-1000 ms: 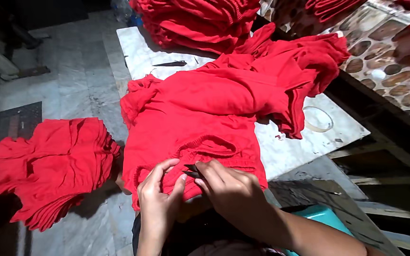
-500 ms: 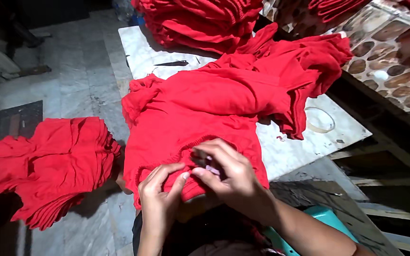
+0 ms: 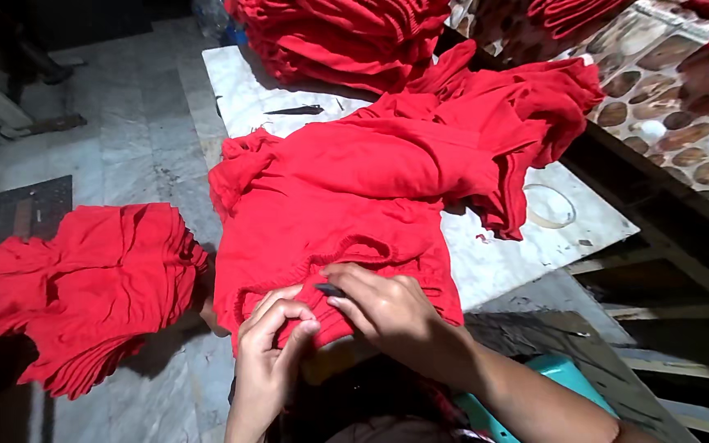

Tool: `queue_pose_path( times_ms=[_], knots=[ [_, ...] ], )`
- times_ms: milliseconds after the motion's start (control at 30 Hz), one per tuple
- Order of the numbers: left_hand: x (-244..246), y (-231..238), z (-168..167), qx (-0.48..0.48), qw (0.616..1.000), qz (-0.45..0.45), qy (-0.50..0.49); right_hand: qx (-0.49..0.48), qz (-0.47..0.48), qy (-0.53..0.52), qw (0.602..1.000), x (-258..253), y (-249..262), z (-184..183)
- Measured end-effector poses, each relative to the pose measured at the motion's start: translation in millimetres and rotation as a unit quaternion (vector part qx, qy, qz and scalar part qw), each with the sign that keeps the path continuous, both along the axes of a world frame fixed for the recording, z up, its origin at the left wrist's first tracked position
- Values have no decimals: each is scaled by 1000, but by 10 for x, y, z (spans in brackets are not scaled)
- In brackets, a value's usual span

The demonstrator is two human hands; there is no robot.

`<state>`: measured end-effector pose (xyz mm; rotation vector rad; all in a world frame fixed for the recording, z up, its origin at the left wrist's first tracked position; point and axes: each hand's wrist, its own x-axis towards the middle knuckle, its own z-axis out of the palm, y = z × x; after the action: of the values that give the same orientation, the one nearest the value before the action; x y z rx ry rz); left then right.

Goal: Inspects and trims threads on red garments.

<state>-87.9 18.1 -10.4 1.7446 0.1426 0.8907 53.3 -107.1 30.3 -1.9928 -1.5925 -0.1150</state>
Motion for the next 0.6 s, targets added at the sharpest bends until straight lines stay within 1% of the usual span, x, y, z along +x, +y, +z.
queue_pose_path(
  times_ms=[67, 167, 233, 367, 433, 500, 567, 600],
  knots=[
    [-11, 6, -4, 7, 1000, -2, 0, 9, 3, 60, 998, 49, 2, 17],
    [-21, 27, 2, 7, 1000, -17, -3, 41, 16, 173, 984, 116, 26, 22],
    [-15, 41, 6, 10, 1000, -27, 2, 62, 24, 205, 976, 154, 62, -14],
    [-16, 52, 12, 6, 999, -31, 1, 71, 50, 220, 972, 237, 28, -12],
    [-50, 50, 23, 26, 999, -10, 18, 84, 52, 205, 974, 323, -48, 22],
    [-132, 56, 67, 88, 993, 39, 63, 95, 55, 141, 984, 445, -140, 96],
    [-255, 117, 153, 173, 974, 88, 119, 80, 77, 82, 990, 603, -238, 190],
    [-308, 160, 195, 198, 965, 99, 141, 67, 97, 73, 990, 664, -271, 220]
  ],
)
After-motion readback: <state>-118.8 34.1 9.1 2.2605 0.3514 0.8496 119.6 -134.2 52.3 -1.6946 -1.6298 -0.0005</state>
